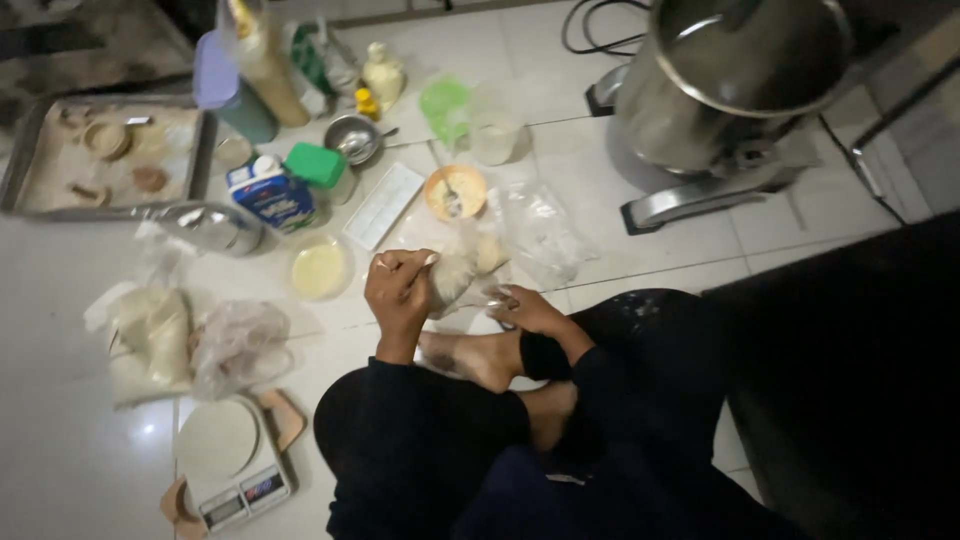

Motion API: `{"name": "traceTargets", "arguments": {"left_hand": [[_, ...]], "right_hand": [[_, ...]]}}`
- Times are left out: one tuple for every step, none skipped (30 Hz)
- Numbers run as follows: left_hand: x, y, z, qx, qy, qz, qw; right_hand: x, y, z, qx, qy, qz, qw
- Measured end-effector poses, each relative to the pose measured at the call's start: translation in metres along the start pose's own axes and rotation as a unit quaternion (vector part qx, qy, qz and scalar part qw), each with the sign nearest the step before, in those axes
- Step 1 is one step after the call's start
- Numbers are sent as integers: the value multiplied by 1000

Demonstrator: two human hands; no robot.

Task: Preparing flour for baking by opening bags, weighing specific amounts on a digital scale, and pouring them into an industrial mixer.

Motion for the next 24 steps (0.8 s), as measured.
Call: {"name": "traceTargets", "arguments": {"left_hand": [[-27, -6, 17, 5, -3, -7, 1000], [-55, -12, 34, 6, -8, -16, 1000], [-83, -17, 50, 7, -13, -25, 1000], [-110, -27, 68, 11, -16, -32, 999], [-140, -33, 84, -12, -32, -64, 997], [-171, -38, 100, -34, -47, -97, 994], [-184, -51, 105, -32, -49, -102, 993], [-198, -63, 111, -47, -54, -115, 991], [-211, -73, 116, -63, -59, -128, 988], [-224, -87, 119, -62, -60, -131, 988], [-236, -99, 120, -62, -53, -154, 985], [-249, -112, 121, -62, -46, -177, 981], [-257, -129, 116, -59, -46, -179, 981], [-264, -146, 111, -57, -37, -195, 978], [-272, -163, 107, -55, -29, -212, 975], [-280, -176, 106, -54, -31, -216, 974], [-287, -189, 105, -49, -30, -220, 974], [-293, -203, 104, -44, -29, -224, 973], [-287, -216, 104, -44, -30, -226, 973], [-280, -236, 104, 24, -5, -279, 960], [-273, -255, 103, 90, 19, -330, 939], [-257, -267, 98, 91, 18, -332, 939], [-246, -295, 84, 237, 62, -437, 865], [-238, -318, 68, 374, 103, -525, 757]], "right_hand": [[-7, 0, 2, -9, -1, 3, 1000], [-3, -5, 2, 55, 59, 259, 962], [2, -2, 1, 114, 120, 494, 854], [13, 2, -3, 105, 124, 495, 854], [27, 9, -11, 129, 147, 611, 767], [40, 17, -18, 150, 168, 713, 664], [34, 31, -23, 146, 172, 713, 664], [30, 44, -22, 121, 184, 716, 662], [26, 55, -21, 97, 196, 719, 660], [25, 70, -24, 73, 207, 722, 657], [22, 82, -30, 48, 215, 725, 653], [18, 94, -37, 24, 224, 728, 648], [7, 107, -37, -1, 233, 730, 643], [-4, 120, -37, -26, 241, 732, 637], [-13, 135, -36, -50, 252, 732, 632], [-20, 150, -38, -74, 262, 731, 626], [-27, 165, -38, -98, 273, 730, 619], [-34, 180, -38, -121, 283, 729, 612], [-36, 193, -41, -144, 292, 727, 605], [-35, 208, -44, -166, 301, 725, 597], [-33, 225, -47, -188, 309, 722, 589], [-37, 238, -47, -210, 318, 719, 581], [-41, 252, -47, -230, 326, 715, 574], [-45, 267, -47, -250, 334, 712, 565]]}}
Point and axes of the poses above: each hand's wrist, its own z-axis towards the middle knuckle, its own y-axis out of the back of the hand, x = y × z, the point moved 6 cm from there along z, towards the middle knuckle, and after that the axes turned 7 degrees about -x, right-handed, at the moved point
